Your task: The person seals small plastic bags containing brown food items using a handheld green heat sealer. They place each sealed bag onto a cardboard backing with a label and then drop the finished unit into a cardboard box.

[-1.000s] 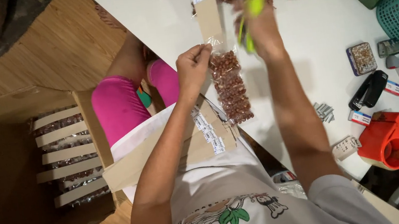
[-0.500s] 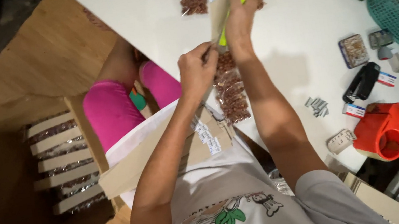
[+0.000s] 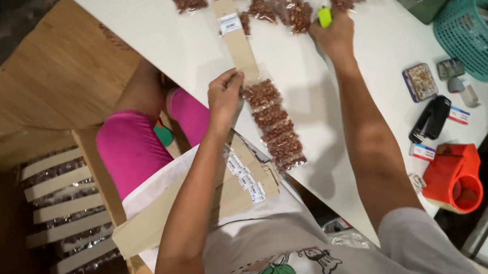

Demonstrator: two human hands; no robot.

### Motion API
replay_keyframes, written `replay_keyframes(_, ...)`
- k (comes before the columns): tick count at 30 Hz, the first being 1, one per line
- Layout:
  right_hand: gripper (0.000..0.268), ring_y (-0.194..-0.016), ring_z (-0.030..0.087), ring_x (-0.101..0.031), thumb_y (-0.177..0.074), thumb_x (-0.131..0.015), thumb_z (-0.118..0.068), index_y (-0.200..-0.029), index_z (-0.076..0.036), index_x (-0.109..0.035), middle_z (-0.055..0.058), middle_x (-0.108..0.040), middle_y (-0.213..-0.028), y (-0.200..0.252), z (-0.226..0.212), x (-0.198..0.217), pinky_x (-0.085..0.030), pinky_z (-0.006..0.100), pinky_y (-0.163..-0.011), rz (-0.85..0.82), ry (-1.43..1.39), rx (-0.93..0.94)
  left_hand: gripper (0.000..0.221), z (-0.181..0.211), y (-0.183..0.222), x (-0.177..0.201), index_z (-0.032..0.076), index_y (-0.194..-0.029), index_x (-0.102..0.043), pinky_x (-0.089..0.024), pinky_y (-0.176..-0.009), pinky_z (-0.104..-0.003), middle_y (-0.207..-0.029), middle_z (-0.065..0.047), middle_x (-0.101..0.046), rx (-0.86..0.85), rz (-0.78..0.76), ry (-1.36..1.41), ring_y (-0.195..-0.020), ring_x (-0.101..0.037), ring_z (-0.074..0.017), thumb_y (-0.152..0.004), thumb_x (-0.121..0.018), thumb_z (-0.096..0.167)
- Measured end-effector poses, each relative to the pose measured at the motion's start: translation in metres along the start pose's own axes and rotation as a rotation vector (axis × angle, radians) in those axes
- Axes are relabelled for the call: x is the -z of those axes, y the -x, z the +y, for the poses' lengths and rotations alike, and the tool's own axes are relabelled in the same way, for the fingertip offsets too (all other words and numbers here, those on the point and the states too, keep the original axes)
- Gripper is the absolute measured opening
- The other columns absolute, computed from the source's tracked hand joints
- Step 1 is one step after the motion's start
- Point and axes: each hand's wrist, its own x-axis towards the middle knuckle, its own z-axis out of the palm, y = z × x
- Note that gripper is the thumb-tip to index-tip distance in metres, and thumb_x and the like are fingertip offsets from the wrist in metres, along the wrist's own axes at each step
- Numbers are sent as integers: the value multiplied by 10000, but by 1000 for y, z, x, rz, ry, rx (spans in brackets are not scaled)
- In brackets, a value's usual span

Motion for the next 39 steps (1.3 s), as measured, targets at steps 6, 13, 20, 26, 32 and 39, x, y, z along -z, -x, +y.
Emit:
replay_keyframes(6,187,-840,105,-639,-900,-732,-15,-961,-148,-616,-3,-659,-904,83,-102,94,-574,253,-753,-338,-638,182,254,4,-3,4,-32,-1149,-731,-483,-681,-269,-856,-101,-679,71,-85,378,-742,-608,-176,-913,-685,51)
replay_keyframes(13,262,-772,192,-720,-905,-740,-53,-1099,-84,-567,77,-676,-966,112,-140,72,-566,285,-555,-682,-659,-33,594,23,15,7,-83,-1181,-696,-556,-821,-321,-1194,-206,-718,-24,-147,307,-962,-662,-268,-755,-601,319)
replay_keyframes(20,302,-718,147,-658,-810,-835,-16,-998,-109,-618,39,-666,-840,109,-128,57,-596,282,-602,-615,-736,14,310,39,29,0,80,-985,-811,-607,-779,-281,-953,-35,-804,-234,-11,23,-914,-725,-146,-912,-676,349)
replay_keyframes(26,116,-584,131,-608,-977,-609,-10,-1045,-71,-679,38,-657,-810,105,-162,83,-492,257,-388,-491,-726,-217,248,49,38,-1,47,-996,-803,-542,-681,-227,-859,-8,-762,-352,-78,-39,-820,-660,-103,-957,-666,251)
replay_keyframes(32,527,-556,105,-583,-767,-598,-676,-818,-153,-631,-51,-580,-654,103,-191,65,-466,245,-544,-98,-1015,-215,199,79,47,-3,33,-972,-813,-288,-461,-245,-616,39,-649,-540,-240,-232,-496,-387,-30,-961,-636,123)
replay_keyframes(39,502,-616,137,-569,-768,-620,-638,-750,-139,-573,21,-605,-693,89,-187,20,-472,310,-565,113,-1092,-161,227,66,32,-8,117,-761,-724,-366,-562,-387,-575,-44,-595,-657,-152,-493,-537,-506,-155,-908,-574,203)
